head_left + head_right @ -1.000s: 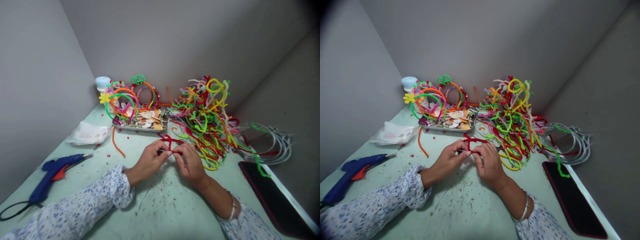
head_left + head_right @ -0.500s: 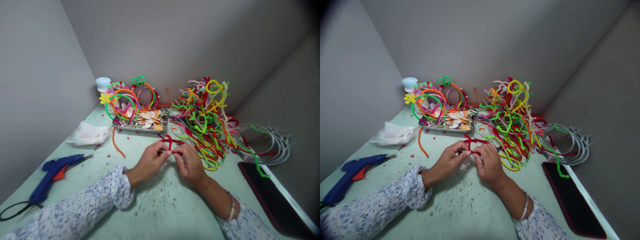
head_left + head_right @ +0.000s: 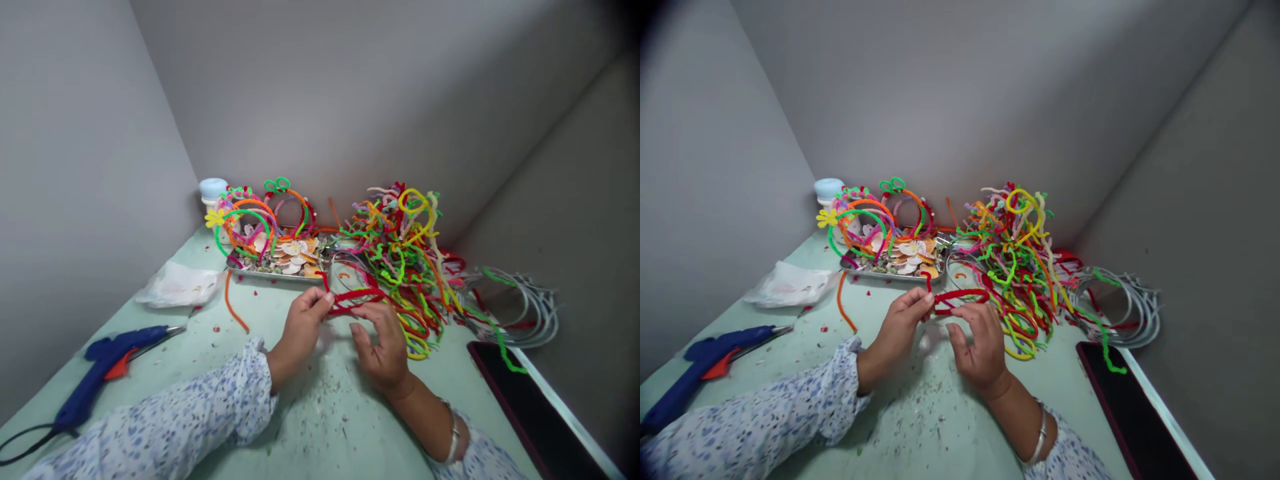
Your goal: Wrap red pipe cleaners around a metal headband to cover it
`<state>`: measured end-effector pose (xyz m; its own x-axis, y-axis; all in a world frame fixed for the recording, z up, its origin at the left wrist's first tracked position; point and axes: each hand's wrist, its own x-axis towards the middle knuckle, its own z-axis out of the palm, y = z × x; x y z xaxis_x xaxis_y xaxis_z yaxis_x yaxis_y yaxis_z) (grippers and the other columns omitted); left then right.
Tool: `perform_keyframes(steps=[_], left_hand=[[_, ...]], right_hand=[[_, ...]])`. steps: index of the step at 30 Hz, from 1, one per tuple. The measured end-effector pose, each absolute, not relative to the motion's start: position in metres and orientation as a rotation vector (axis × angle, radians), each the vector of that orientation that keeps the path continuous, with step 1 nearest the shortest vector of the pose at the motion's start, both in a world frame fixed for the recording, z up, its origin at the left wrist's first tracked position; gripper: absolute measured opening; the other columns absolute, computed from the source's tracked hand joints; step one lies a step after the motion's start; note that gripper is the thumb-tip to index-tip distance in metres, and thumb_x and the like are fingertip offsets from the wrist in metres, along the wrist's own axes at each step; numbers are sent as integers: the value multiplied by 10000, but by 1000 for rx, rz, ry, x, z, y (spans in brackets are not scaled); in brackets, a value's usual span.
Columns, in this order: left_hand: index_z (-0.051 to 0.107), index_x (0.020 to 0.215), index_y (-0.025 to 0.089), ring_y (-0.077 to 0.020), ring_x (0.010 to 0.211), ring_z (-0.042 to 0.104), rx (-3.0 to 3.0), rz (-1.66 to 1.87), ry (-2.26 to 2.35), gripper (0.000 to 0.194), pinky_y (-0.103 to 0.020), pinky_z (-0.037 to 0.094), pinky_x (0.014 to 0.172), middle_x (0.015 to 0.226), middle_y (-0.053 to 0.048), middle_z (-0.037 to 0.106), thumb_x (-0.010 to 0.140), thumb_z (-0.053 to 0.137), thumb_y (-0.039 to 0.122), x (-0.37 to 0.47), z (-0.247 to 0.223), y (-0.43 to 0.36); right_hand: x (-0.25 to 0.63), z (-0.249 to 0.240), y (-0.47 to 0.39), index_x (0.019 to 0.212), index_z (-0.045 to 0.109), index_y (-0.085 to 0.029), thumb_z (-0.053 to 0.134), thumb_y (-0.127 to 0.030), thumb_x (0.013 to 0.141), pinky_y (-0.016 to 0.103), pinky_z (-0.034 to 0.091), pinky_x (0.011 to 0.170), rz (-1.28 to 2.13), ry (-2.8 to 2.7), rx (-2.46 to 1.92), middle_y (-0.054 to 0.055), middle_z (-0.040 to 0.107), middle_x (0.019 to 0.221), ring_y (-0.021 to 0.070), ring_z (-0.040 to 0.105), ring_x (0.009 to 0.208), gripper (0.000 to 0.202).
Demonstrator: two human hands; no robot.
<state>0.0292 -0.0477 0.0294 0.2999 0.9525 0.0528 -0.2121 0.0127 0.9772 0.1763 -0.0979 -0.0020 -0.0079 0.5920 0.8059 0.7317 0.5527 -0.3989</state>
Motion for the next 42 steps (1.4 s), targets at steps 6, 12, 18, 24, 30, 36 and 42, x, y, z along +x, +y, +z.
perform_keyframes(steps=[6, 12, 18, 24, 30, 36, 42], left_hand=[[468, 653, 166, -93, 574, 361, 1034, 1019, 695, 230, -226, 306, 573, 599, 39, 404, 820, 539, 309, 49, 20, -53], [497, 695, 161, -91, 571, 416, 1086, 937, 679, 285, -225, 333, 578, 634, 17, 493, 856, 507, 397, 51, 7, -64], [503, 803, 170, -81, 561, 440, 1076, 964, 681, 224, -214, 343, 565, 674, 19, 534, 849, 528, 387, 45, 9, -56], [489, 795, 175, -77, 551, 440, 1051, 1070, 791, 186, -206, 342, 551, 662, 30, 537, 817, 559, 346, 44, 3, -41], [506, 850, 172, -83, 604, 496, 1049, 1119, 856, 168, -208, 386, 594, 721, 16, 583, 804, 584, 314, 43, -2, -34], [524, 852, 167, -84, 626, 536, 1082, 1138, 876, 171, -203, 411, 603, 746, 0, 619, 795, 608, 304, 42, -2, -34], [547, 872, 177, -92, 635, 570, 1096, 1179, 883, 228, -215, 433, 620, 776, -5, 651, 769, 643, 356, 38, -3, -30]], right_hand=[[178, -9, -95, 1013, 583, -196, 492, -218, 882, 343, 476, 756, 109, -1598, -1239, 61, 608, 900, 203, 577, 857, 160], [179, -18, -91, 864, 614, -196, 490, -313, 897, 307, 469, 693, 353, -1337, -1315, 28, 629, 786, 183, 583, 747, 174], [179, -15, -88, 827, 602, -192, 498, -310, 893, 301, 460, 677, 382, -1280, -1299, 22, 618, 765, 175, 571, 717, 170], [179, -9, -88, 947, 605, -206, 514, -249, 882, 340, 460, 769, 257, -1388, -1262, 54, 609, 910, 199, 576, 864, 120], [191, -15, -79, 1044, 539, -184, 546, -303, 858, 372, 446, 797, 82, -1058, -1410, 69, 554, 968, 202, 541, 864, 221], [202, -30, -67, 1114, 532, -174, 581, -351, 819, 397, 463, 779, 221, -974, -1500, 118, 588, 1070, 238, 568, 925, 348], [199, -30, -67, 1123, 552, -169, 573, -347, 823, 399, 477, 766, 283, -967, -1438, 119, 626, 1044, 237, 598, 892, 349]])
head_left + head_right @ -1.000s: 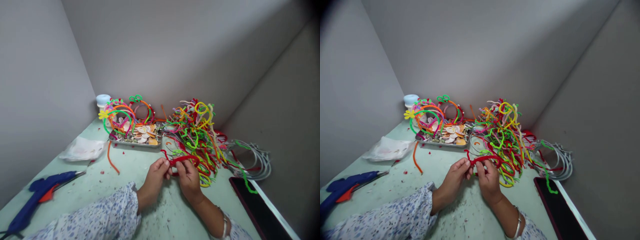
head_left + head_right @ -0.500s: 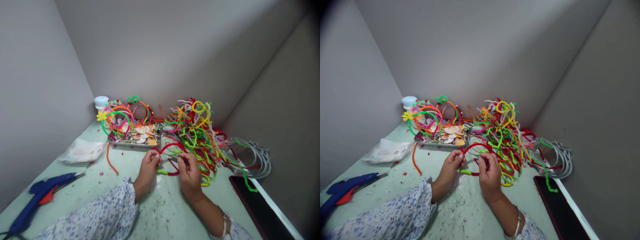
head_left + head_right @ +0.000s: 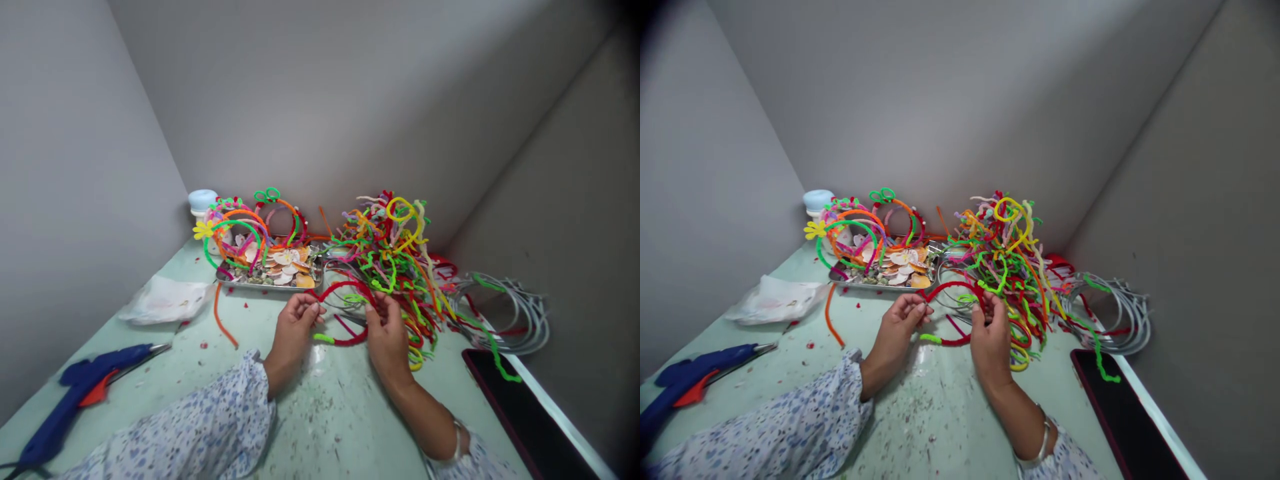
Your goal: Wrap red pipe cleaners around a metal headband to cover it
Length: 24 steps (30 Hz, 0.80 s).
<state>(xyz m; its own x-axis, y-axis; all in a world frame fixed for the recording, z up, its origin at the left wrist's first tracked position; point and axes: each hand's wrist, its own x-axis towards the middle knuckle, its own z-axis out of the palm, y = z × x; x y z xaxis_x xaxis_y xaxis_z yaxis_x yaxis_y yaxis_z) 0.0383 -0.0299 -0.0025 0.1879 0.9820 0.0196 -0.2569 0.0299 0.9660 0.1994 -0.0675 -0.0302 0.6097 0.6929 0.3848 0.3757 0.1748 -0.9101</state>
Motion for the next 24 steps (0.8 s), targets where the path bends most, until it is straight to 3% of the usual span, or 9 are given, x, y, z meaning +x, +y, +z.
perform_keyframes(steps=[7, 12, 24], left_hand=[[592, 1069, 160, -114, 669, 612, 1126, 1147, 931, 354, -228, 446, 617, 832, -52, 700, 780, 634, 360, 33, 1, -27], [655, 1057, 132, -130, 688, 618, 1141, 1111, 959, 368, -252, 466, 657, 847, -75, 711, 764, 650, 355, 34, 1, -28], [677, 1070, 141, -124, 675, 595, 1062, 1043, 858, 381, -241, 446, 632, 908, -93, 698, 776, 629, 378, 34, -6, -25]], right_hand=[[194, -13, -73, 1079, 554, -184, 554, -383, 844, 276, 457, 498, 585, -851, -1265, 60, 659, 846, 158, 572, 613, 307], [199, -11, -71, 1058, 564, -190, 591, -359, 834, 243, 450, 514, 643, -777, -1112, 48, 669, 885, 109, 554, 583, 282], [200, -12, -72, 1024, 578, -205, 603, -377, 813, 237, 449, 510, 683, -727, -1050, 40, 681, 905, 102, 577, 563, 272]])
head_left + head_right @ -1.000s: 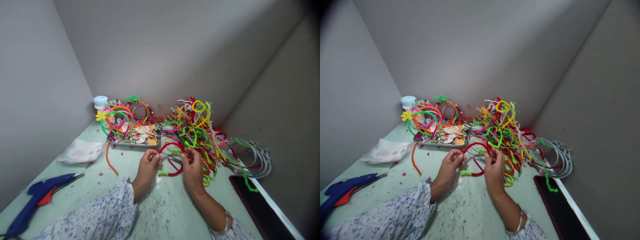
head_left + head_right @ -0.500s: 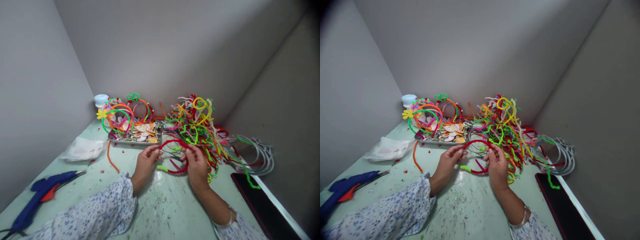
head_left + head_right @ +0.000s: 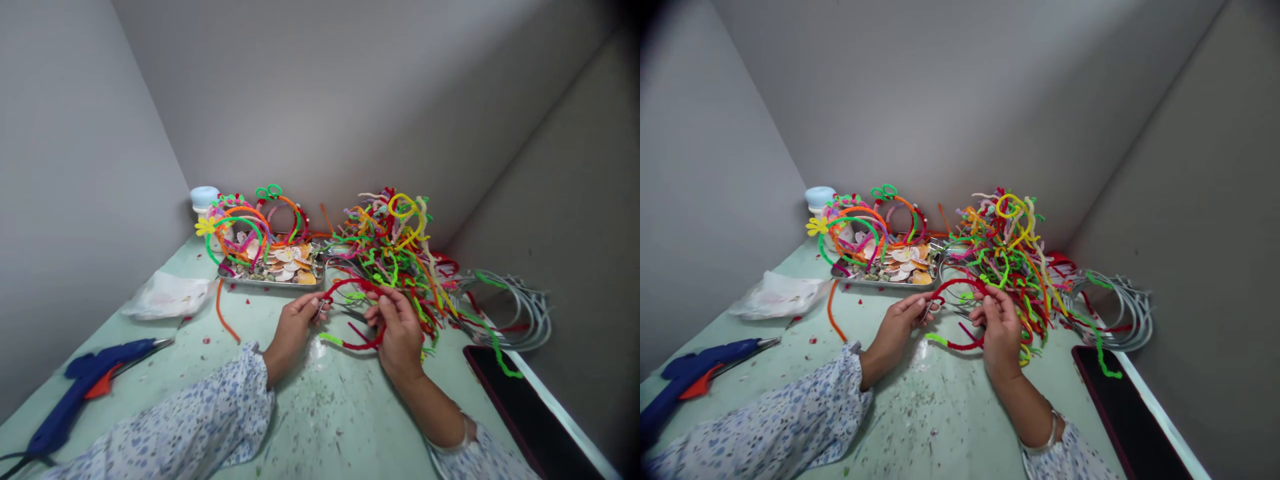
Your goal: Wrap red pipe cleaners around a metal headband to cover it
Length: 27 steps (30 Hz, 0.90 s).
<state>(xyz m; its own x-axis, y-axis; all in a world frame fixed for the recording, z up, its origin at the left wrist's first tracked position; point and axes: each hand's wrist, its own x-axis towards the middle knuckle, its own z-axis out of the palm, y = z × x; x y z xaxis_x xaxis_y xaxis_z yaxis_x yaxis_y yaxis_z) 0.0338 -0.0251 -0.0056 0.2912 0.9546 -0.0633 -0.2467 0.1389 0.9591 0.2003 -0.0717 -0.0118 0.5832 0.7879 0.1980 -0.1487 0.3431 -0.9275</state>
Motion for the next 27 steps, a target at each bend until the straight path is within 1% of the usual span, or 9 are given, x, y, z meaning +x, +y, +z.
perform_keyframes(steps=[2, 7, 14, 18, 23, 27], left_hand=[[684, 1053, 148, -124, 681, 599, 1058, 1030, 853, 352, -244, 447, 644, 932, -86, 692, 774, 628, 355, 33, -7, -25], [700, 1006, 149, -110, 653, 573, 1121, 984, 858, 300, -235, 434, 635, 848, -61, 693, 747, 649, 293, 33, -5, -25], [696, 966, 135, -114, 657, 567, 1167, 963, 869, 318, -239, 426, 630, 800, -60, 689, 690, 722, 293, 35, 1, -27], [693, 994, 135, -106, 666, 564, 1141, 981, 861, 354, -239, 432, 651, 827, -62, 688, 680, 742, 291, 33, -1, -22], [689, 1026, 145, -104, 687, 566, 1068, 1032, 816, 364, -249, 441, 684, 858, -64, 683, 699, 734, 299, 32, -6, -16], [687, 1032, 143, -100, 697, 569, 1039, 1032, 787, 352, -250, 442, 702, 854, -61, 681, 709, 731, 277, 32, -5, -17]], right_hand=[[201, -12, -71, 1016, 575, -203, 611, -377, 808, 230, 448, 500, 706, -700, -1038, 40, 678, 902, 97, 571, 556, 274], [202, -12, -70, 999, 571, -196, 628, -359, 798, 214, 444, 486, 735, -658, -1009, 36, 668, 886, 92, 568, 562, 265], [204, -14, -68, 1009, 579, -198, 628, -356, 797, 212, 442, 487, 748, -647, -1006, 38, 671, 906, 93, 574, 571, 269], [204, -14, -67, 1016, 584, -199, 618, -363, 809, 216, 435, 499, 739, -655, -1019, 43, 673, 916, 104, 586, 596, 267], [203, -15, -67, 1024, 600, -212, 608, -407, 812, 242, 444, 509, 737, -646, -1036, 46, 676, 922, 151, 615, 668, 288], [203, -14, -66, 1015, 619, -208, 598, -420, 816, 238, 438, 490, 762, -598, -969, 34, 682, 871, 144, 606, 629, 292]])
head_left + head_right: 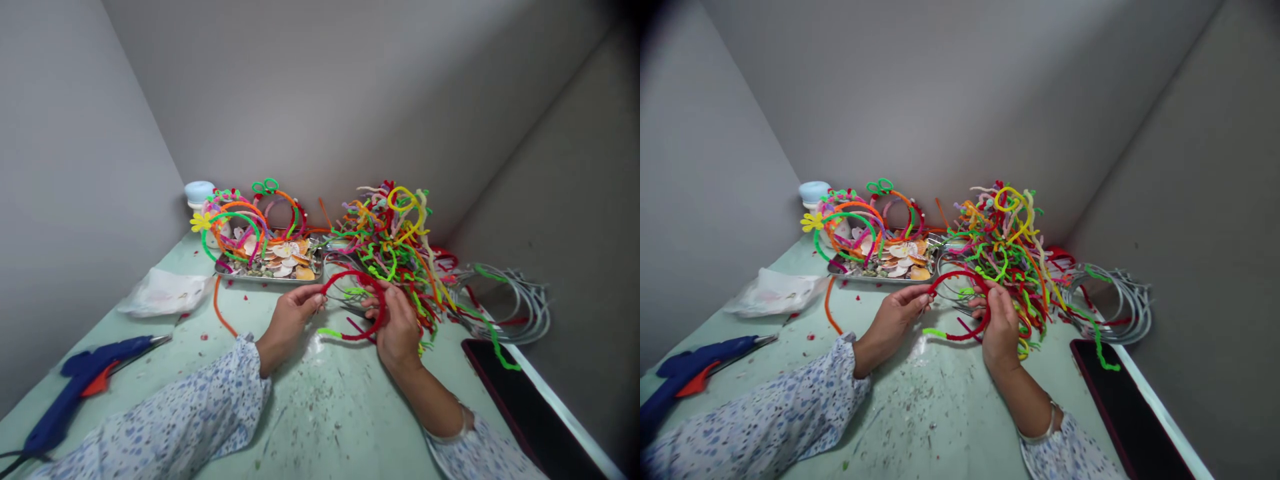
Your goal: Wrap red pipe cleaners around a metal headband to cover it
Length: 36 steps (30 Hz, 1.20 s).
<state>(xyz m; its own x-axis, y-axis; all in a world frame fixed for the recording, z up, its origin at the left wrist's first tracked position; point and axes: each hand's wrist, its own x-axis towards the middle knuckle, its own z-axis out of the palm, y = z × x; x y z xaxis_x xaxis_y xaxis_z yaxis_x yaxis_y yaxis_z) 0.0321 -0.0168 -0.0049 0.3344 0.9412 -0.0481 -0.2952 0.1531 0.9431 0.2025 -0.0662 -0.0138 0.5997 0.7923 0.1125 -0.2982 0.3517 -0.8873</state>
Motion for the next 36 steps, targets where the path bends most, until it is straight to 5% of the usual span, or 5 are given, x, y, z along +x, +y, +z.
perform_keyframes(steps=[12, 21, 26, 30, 36], left_hand=[[709, 970, 142, -82, 678, 548, 985, 851, 572, 277, -214, 414, 681, 781, -37, 649, 712, 731, 241, 33, 16, -30], [694, 970, 103, -61, 643, 535, 863, 770, 517, 258, -193, 405, 642, 794, -39, 631, 728, 717, 188, 35, 11, -32], [675, 1006, 90, -65, 653, 553, 835, 724, 506, 298, -192, 416, 647, 849, -73, 646, 726, 719, 183, 36, 8, -33], [665, 976, 93, -66, 637, 557, 854, 681, 540, 286, -181, 405, 603, 818, -66, 643, 721, 726, 206, 37, 9, -35], [640, 938, 97, -80, 620, 569, 927, 645, 565, 276, -187, 381, 570, 791, -63, 643, 732, 713, 266, 36, 9, -35]], right_hand=[[217, -13, -66, 794, 701, -194, 670, -322, 744, 218, 486, 546, 1385, -565, -682, 21, 684, 739, 117, 589, 605, 141], [195, -13, -74, 919, 676, -218, 690, -355, 739, 277, 464, 588, 868, -1152, -1198, 3, 626, 692, 154, 554, 617, 226], [195, -18, -76, 1110, 626, -208, 589, -428, 821, 295, 479, 605, 919, -1234, -1198, 23, 658, 756, 165, 580, 630, 365], [194, -17, -78, 1089, 640, -186, 580, -436, 835, 287, 490, 649, 955, -1210, -1193, 43, 684, 816, 172, 611, 713, 361], [193, -11, -78, 875, 687, -152, 586, -470, 819, 236, 419, 503, 956, -1135, -1239, 2, 606, 614, 121, 512, 536, 338]])
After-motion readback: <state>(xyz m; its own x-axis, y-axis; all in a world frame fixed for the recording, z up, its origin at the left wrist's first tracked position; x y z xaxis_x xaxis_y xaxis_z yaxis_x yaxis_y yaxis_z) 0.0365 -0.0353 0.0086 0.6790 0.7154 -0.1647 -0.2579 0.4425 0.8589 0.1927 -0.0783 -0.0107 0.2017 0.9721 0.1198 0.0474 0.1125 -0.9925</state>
